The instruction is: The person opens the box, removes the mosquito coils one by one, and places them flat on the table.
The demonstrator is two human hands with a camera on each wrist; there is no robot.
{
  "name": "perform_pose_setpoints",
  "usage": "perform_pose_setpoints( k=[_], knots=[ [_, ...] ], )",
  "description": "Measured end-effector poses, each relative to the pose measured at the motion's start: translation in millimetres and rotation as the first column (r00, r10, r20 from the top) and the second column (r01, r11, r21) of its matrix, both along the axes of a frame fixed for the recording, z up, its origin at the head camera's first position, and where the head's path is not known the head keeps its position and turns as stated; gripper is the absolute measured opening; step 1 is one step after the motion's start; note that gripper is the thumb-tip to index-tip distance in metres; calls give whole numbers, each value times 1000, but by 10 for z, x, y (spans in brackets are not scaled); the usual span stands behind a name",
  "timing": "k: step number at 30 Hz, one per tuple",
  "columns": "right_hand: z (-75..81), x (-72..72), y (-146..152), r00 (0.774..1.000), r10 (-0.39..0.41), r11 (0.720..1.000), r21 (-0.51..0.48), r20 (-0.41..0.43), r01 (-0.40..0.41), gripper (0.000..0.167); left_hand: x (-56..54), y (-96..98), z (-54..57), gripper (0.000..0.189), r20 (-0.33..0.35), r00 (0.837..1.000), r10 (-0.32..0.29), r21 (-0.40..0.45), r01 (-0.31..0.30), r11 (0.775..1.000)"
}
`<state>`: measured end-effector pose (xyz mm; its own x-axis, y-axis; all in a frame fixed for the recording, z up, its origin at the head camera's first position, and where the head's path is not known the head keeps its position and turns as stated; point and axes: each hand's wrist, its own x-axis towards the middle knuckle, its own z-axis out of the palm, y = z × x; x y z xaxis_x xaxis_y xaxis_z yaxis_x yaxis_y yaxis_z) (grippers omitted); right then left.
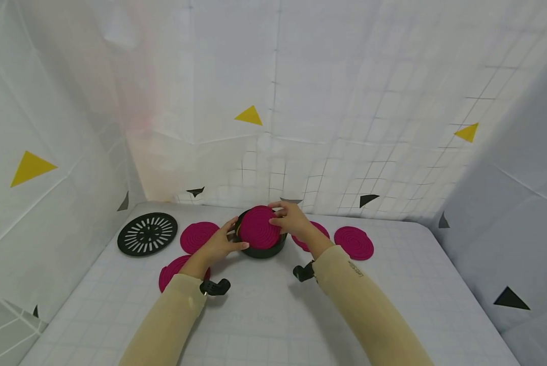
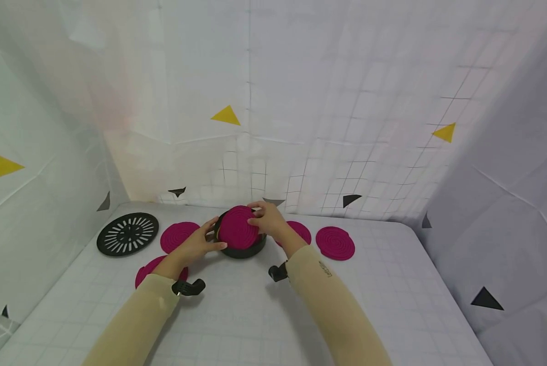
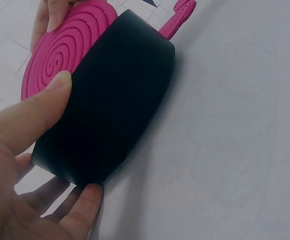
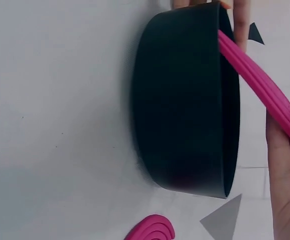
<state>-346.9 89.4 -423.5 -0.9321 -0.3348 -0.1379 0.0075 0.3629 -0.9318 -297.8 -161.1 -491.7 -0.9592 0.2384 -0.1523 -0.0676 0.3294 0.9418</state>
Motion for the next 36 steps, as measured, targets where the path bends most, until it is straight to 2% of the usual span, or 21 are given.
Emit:
perform_pose_setpoints(
  k=[8,16,22,36],
  knots=[
    [80,61,119,999,-31,997,-69,-24,29,50,7,3,3,106,-7,1000,9,-15,-9,1000],
    [166,156,290,996,-55,996,-72,-76,50,49,3,-1,11,107,-12,1000,-7,-14,7,1000],
    [230,239,431,992,-83,991,-116,-90,73,49,13,3,19,106,-9,1000,3,-16,-3,1000],
    [325,465,776,978,-187,975,-142,-96,173,52,18,6,11,102,-24,1000,6,-28,-7,1000]
  ],
)
